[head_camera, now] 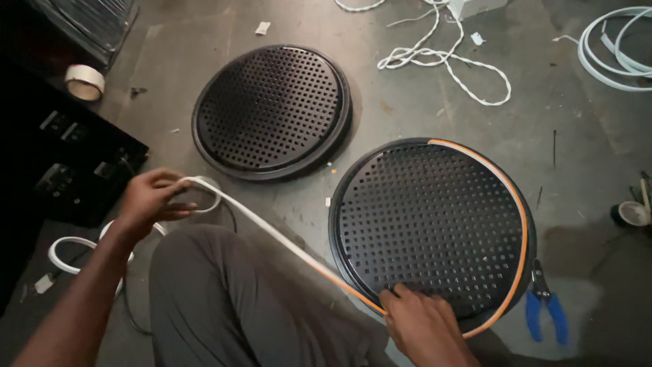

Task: The person uses blue-handled pliers to strip the ends of a white and orange LED strip, then presses the strip along the perimeter of a black perforated circular tray. The person continues to align and secure the strip around the tray's edge.

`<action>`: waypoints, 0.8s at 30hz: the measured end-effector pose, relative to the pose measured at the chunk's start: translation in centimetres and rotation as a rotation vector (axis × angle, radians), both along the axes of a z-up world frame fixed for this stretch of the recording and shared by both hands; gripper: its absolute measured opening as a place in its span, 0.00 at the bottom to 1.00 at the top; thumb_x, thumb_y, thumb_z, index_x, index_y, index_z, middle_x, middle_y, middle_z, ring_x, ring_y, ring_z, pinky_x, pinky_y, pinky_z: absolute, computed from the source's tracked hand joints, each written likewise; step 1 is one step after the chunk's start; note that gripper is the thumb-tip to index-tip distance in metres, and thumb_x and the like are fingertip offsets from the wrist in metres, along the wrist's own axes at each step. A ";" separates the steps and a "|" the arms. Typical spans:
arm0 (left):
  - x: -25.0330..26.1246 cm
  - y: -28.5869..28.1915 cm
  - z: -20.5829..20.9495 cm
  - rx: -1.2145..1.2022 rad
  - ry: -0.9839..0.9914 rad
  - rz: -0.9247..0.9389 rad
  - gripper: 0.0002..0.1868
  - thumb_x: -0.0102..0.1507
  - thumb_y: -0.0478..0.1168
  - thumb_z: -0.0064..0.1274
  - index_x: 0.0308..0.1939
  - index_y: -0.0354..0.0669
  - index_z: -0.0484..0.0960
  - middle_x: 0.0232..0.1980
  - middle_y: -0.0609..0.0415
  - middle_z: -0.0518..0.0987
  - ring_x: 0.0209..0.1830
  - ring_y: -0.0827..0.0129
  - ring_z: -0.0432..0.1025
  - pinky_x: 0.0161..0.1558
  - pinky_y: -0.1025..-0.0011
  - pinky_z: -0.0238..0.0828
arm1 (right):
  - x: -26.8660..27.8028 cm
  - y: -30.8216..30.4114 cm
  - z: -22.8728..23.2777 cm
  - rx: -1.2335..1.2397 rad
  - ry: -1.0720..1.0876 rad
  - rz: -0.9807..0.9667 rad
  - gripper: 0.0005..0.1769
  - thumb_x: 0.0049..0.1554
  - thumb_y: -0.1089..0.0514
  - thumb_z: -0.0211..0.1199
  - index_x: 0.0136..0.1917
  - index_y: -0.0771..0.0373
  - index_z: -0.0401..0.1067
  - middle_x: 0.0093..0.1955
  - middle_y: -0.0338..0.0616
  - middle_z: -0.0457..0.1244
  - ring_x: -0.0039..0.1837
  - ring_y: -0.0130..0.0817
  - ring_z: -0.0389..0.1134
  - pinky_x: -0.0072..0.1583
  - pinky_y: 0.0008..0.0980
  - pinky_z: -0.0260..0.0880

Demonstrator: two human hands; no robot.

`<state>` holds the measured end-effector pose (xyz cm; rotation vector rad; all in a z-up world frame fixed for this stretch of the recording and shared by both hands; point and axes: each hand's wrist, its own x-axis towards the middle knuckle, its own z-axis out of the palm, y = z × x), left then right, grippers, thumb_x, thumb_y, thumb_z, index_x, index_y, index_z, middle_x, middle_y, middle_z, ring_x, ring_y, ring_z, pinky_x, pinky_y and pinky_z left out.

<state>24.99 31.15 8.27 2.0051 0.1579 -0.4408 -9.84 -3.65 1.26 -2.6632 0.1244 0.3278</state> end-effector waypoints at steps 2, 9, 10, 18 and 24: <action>-0.4 1.7 -0.4 -0.158 -0.015 0.200 0.11 0.67 0.34 0.52 0.53 0.36 0.78 0.47 0.44 0.82 0.44 0.49 0.81 0.41 0.61 0.80 | 0.1 -0.2 -0.1 -0.004 0.061 -0.011 0.11 0.53 0.55 0.62 0.50 0.54 0.71 0.49 0.46 0.66 0.50 0.51 0.71 0.51 0.52 0.69; -3.0 0.4 3.5 0.266 -1.102 0.105 0.06 0.75 0.33 0.54 0.55 0.39 0.84 0.56 0.46 0.80 0.59 0.56 0.75 0.60 0.58 0.72 | 0.7 0.1 0.7 0.066 0.167 -0.001 0.08 0.56 0.54 0.61 0.50 0.53 0.70 0.50 0.46 0.63 0.51 0.52 0.71 0.53 0.53 0.69; -2.9 0.5 5.0 0.536 -1.440 -0.136 0.04 0.76 0.32 0.57 0.53 0.33 0.83 0.56 0.46 0.78 0.63 0.51 0.72 0.65 0.54 0.69 | 0.7 0.2 0.8 0.035 0.185 0.012 0.08 0.56 0.54 0.61 0.49 0.54 0.70 0.49 0.46 0.63 0.52 0.53 0.70 0.54 0.54 0.68; 11.4 -4.6 7.9 0.905 0.208 -0.687 0.26 0.63 0.53 0.53 0.57 0.38 0.85 0.48 0.49 0.90 0.48 0.56 0.87 0.52 0.54 0.81 | -0.1 0.0 2.0 0.113 0.138 0.013 0.13 0.52 0.61 0.60 0.51 0.50 0.75 0.50 0.45 0.63 0.57 0.47 0.69 0.54 0.52 0.66; 13.1 -9.8 9.2 1.721 -0.641 -1.190 0.25 0.64 0.63 0.52 0.37 0.50 0.93 0.41 0.53 0.86 0.45 0.61 0.82 0.53 0.62 0.78 | 0.2 -0.5 -0.2 0.112 0.213 0.065 0.25 0.50 0.61 0.56 0.62 0.49 0.74 0.56 0.47 0.62 0.63 0.47 0.67 0.60 0.50 0.65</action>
